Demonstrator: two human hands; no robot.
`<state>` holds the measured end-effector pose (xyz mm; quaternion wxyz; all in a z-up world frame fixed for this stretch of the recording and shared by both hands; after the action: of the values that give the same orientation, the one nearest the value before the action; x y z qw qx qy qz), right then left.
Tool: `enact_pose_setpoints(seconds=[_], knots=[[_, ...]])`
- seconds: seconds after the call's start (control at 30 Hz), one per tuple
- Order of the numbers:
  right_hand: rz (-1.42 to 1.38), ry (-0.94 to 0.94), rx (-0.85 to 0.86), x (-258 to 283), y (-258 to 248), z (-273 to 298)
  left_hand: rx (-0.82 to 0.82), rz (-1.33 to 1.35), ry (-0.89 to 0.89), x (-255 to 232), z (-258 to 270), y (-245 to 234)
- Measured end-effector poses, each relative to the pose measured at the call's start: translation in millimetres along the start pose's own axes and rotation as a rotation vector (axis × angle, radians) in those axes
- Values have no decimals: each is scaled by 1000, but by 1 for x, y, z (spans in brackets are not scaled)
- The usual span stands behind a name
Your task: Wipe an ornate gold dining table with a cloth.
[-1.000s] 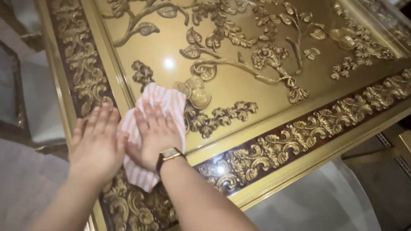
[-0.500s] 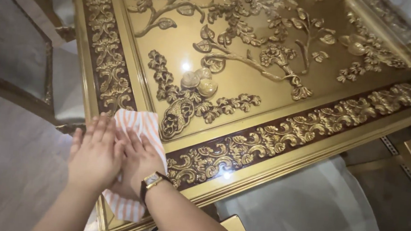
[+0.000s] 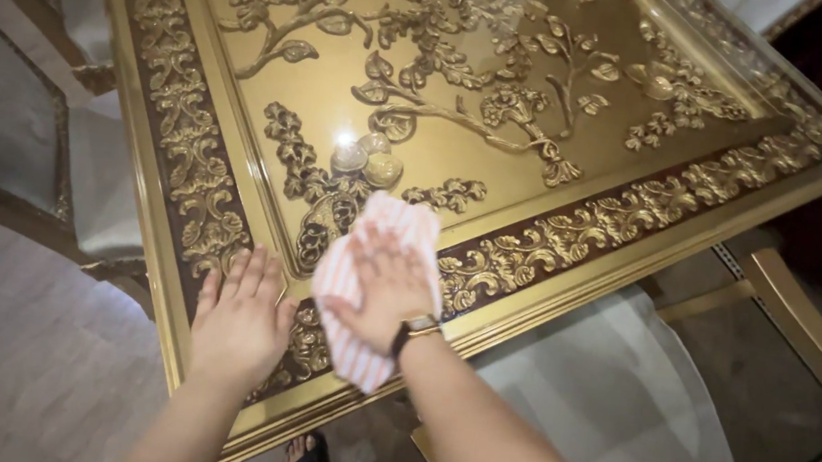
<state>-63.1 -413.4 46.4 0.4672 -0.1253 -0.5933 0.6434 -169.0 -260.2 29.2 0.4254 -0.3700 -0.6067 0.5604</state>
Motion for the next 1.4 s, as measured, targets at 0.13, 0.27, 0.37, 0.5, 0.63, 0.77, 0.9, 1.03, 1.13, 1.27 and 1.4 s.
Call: enact_pose_setpoints(seconds=[0.13,0.27,0.37,0.5,0.63,0.77,0.9,1.03,1.13,1.27,1.4], knots=[[-20,95,-38,-49,-4,6,7,-17,51,-12,-6,-3],[-17,88,-213,-61,2,3,-37,-7,114,-15,-20,-11],[-41,137,-182,-42,-5,-2,-33,-14,147,-12,-33,-18],[-82,113,-165,-16,-5,-12,-81,23,189,-5,-55,-25],[-104,76,-171,9,2,-32,-82,22,215,5,-76,-21],[-110,23,-164,27,12,-62,-62,42,232,12,-108,-15],[-81,-43,-212,44,16,-91,-48,46,257,21,-136,-9],[-114,-64,-260,48,8,-114,-57,48,245,31,-159,0],[-149,-84,-264,49,3,-131,-40,35,250,33,-175,10],[-119,-126,-327,38,8,-165,0,3,259,27,-198,26],[-108,-130,-286,30,-4,-195,-59,41,245,25,-221,41]])
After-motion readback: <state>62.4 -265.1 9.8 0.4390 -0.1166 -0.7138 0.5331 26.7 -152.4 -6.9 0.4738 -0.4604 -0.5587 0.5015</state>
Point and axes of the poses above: each hand's wrist, its own z-axis away from the middle knuckle, its own y-axis out of the palm, x = y × z, the point moved 5 cm from there along -z, towards the middle knuckle, and after that the axes turned 10 degrees about -z, right-handed, at the moved point
